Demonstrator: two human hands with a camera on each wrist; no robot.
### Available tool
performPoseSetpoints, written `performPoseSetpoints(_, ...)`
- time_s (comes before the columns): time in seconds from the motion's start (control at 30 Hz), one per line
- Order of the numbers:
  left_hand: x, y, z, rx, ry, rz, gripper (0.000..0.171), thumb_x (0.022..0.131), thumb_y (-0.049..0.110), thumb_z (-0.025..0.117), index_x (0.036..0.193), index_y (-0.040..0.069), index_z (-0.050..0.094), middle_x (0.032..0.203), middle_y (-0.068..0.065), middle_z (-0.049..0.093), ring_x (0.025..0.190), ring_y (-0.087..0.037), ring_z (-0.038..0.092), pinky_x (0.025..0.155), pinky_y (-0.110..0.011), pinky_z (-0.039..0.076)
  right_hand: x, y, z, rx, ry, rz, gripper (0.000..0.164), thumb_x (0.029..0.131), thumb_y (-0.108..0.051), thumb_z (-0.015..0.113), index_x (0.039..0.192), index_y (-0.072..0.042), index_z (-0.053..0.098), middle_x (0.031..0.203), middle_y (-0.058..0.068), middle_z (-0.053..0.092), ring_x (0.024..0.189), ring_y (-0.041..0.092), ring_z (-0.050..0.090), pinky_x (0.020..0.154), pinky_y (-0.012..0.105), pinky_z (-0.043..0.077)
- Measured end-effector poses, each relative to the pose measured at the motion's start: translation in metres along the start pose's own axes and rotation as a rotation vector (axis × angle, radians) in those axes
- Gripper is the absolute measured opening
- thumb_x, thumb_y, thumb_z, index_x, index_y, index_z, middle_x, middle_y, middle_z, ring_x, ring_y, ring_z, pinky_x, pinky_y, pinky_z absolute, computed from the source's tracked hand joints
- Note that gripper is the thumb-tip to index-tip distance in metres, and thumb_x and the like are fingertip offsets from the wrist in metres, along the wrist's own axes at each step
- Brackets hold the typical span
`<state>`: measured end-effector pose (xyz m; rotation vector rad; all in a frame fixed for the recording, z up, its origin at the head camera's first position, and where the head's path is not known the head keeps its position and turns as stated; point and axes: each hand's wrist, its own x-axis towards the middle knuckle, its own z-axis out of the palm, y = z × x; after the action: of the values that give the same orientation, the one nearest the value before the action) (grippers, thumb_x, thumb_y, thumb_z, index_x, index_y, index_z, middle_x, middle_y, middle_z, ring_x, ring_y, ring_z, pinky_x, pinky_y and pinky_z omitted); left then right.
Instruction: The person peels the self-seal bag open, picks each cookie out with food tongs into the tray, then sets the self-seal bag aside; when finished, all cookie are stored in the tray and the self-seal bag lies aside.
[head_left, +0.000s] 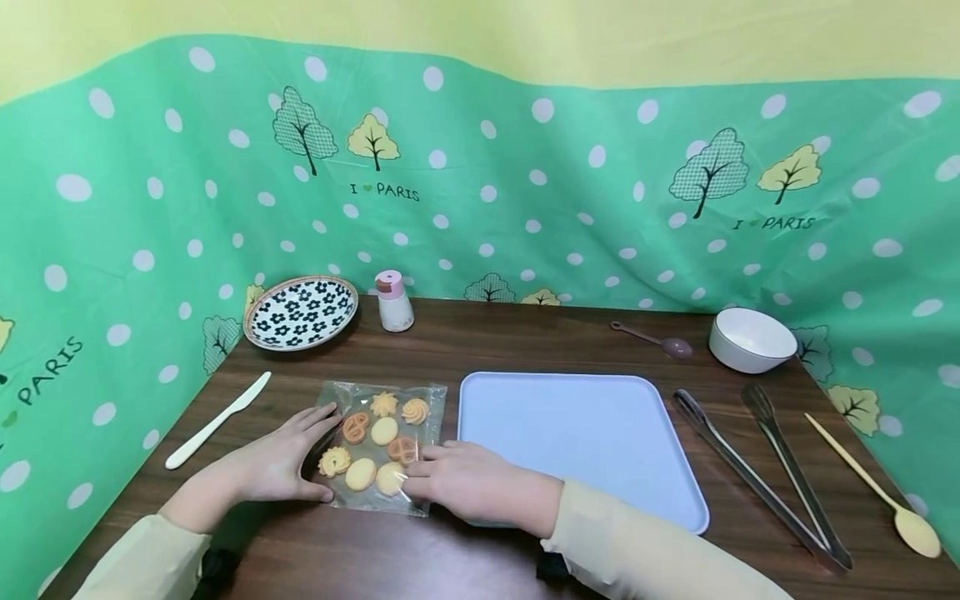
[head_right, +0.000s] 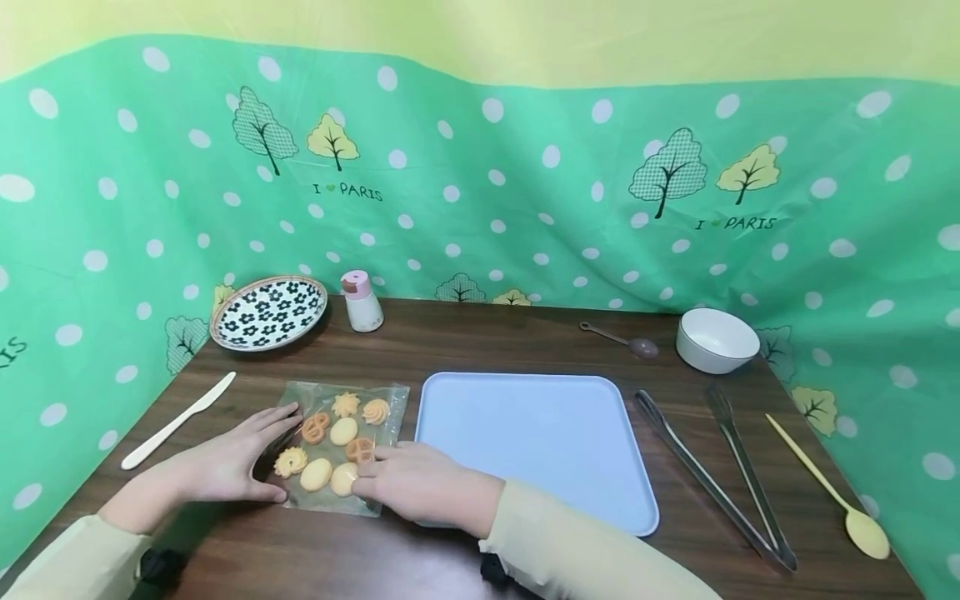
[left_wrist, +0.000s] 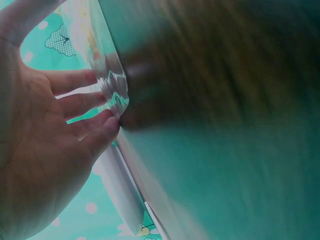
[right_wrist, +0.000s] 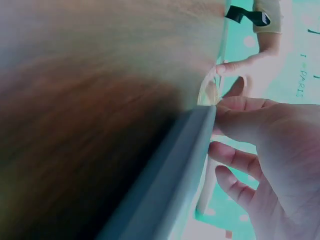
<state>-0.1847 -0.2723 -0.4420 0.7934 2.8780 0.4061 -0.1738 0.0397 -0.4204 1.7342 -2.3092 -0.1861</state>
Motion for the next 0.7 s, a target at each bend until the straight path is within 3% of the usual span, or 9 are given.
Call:
performPoseSetpoints(0.17,-0.002,0.001,-0.002,-0.01,-0.013,-0.005,0.105,0.067,0.062,0.074,0.14,-0.003,0.037,0.149,-0.024,0.03,0.134,-0.05,0.026,0.102,-0.06,0.031,-0.01,0.005,-0.002,0.087,-0.004,0.018,0.008,0.091,-0.023,0.059,0.086,-0.028,0.055,0.087,-0.018,0.058,0.079,0.005,0.046,0.062,0.019,0.036)
performPoseSetpoints(0.27,-0.001,0.003,-0.001,-0.007,-0.019,-0.007,0.105,0.068,0.062,0.073,0.14,-0.004,0.036,0.149,-0.025,0.029,0.134,-0.051,0.026,0.102,-0.06,0.031,-0.012,0.009,-0.001,0.177,-0.002,0.027,0.017,0.086,-0.013,0.065,0.093,-0.028,0.059,0.093,-0.016,0.059,0.084,0.005,0.05,0.07,0.018,0.042)
performPoseSetpoints(0.4,-0.001,0.005,-0.001,-0.008,-0.018,-0.008,0.104,0.068,0.062,0.073,0.14,-0.003,0.037,0.149,-0.025,0.03,0.134,-0.05,0.027,0.102,-0.059,0.031,-0.007,0.02,-0.001,0.233,-0.015,0.085,0.037,0.079,0.0,0.063,0.107,-0.025,0.062,0.109,-0.012,0.061,0.098,0.007,0.055,0.082,0.02,0.047)
performPoseSetpoints(0.57,-0.002,0.005,-0.001,-0.006,-0.011,-0.013,0.104,0.067,0.06,0.075,0.14,-0.003,0.037,0.148,-0.024,0.03,0.134,-0.049,0.027,0.102,-0.059,0.032,0.005,0.037,-0.001,0.232,-0.048,0.175,0.043,0.082,0.002,0.061,0.117,-0.022,0.063,0.122,-0.007,0.061,0.114,0.011,0.055,0.092,0.026,0.046)
performPoseSetpoints(0.7,-0.001,0.004,-0.002,0.003,-0.008,-0.012,0.104,0.067,0.06,0.075,0.14,-0.003,0.037,0.148,-0.024,0.03,0.134,-0.049,0.027,0.102,-0.058,0.032,0.015,0.044,0.003,0.274,-0.071,0.154,0.037,0.084,0.0,0.062,0.112,-0.024,0.066,0.117,-0.01,0.063,0.112,0.008,0.057,0.089,0.025,0.048)
